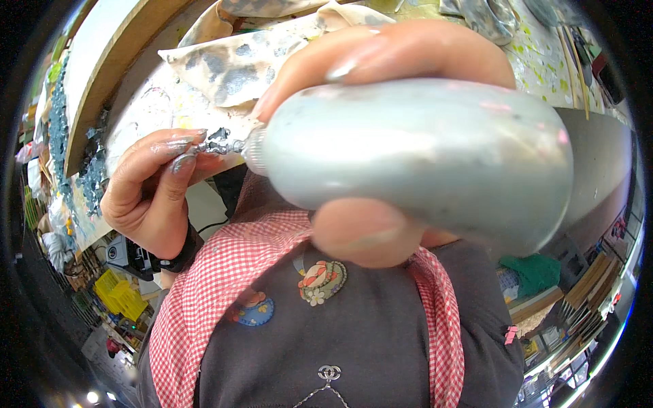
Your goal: The recorder applies a liquid adhesive or sealant from a squeeze bottle to small plastic or rubber components.
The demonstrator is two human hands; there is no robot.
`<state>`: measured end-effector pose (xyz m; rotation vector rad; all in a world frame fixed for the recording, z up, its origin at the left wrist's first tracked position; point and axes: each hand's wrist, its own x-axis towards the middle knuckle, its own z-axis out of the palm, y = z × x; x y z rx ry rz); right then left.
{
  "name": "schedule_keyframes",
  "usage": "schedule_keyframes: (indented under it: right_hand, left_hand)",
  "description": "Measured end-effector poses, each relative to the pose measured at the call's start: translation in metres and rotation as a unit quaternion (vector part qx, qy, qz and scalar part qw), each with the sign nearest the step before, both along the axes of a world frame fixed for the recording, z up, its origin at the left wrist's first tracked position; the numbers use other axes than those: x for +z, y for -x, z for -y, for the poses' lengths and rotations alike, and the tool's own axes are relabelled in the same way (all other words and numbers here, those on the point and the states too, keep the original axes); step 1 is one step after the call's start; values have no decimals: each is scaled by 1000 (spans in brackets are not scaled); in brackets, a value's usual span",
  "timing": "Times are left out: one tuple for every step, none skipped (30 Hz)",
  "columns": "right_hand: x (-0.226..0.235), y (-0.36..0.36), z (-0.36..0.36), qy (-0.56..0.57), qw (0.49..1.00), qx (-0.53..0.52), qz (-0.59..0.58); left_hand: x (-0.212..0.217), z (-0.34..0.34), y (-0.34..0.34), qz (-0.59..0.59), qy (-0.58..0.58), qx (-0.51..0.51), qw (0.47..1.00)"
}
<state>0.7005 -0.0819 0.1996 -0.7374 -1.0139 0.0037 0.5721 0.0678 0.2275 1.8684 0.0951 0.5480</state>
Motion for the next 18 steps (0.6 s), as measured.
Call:
schedule_keyframes:
  right_hand:
    - [2, 3, -2, -44, 996, 24, -72]
    - [3, 3, -2, -45, 996, 25, -71]
    - [3, 3, -1, -41, 996, 18, -77]
    - [4, 3, 0, -37, 996, 11, -82]
    - [2, -1, -1, -38, 996, 10, -80]
    - [-2, -8, -2, -27, 999, -10, -14]
    - [-5, -12, -4, -16, 998, -28, 50]
    - [-5, -10, -4, -18, 998, -26, 50]
    - [-2, -5, -4, 24, 998, -48, 41]
    - [4, -1, -2, 68, 994, -76, 33]
    - [10, 3, 0, 112, 988, -103, 25]
    - [14, 7, 2, 156, 979, -131, 17]
    - [16, 8, 3, 197, 968, -156, 8]
    - [15, 5, 5, 196, 968, -157, 8]
    - [10, 0, 7, 149, 982, -114, 35]
    - [6, -3, 8, 99, 991, -67, 64]
    - [4, -4, 9, 95, 991, -66, 66]
    - [2, -3, 12, 90, 993, -66, 45]
  left_hand:
    - [1, -1, 0, 1, -1, 0, 1000]
    - [3, -3, 2, -12, -8, -20, 1000]
    - [4, -4, 3, -26, -15, -40, 999]
    - [6, -5, 3, -24, -17, -40, 999]
    - [7, -5, 3, -33, -30, -44, 998]
    - [8, -5, 3, -41, -43, -49, 997]
    - [7, -5, 4, -42, -45, -47, 997]
    - [4, -3, 4, -29, -43, -24, 998]
    - [2, -2, 5, -17, -41, -1, 999]
    - [4, -3, 4, -15, -40, -4, 999]
    - [6, -5, 4, -25, -61, -27, 997]
    - [7, -6, 4, -35, -82, -50, 995]
    - [7, -5, 4, -34, -83, -51, 995]
    - [7, -4, 5, -33, -78, -41, 996]
    - [6, -3, 5, -33, -72, -32, 996]
    - [6, -3, 6, -31, -75, -29, 996]
    - [5, -2, 7, -27, -45, -17, 998]
    - [4, -1, 7, -23, -14, -4, 1000]
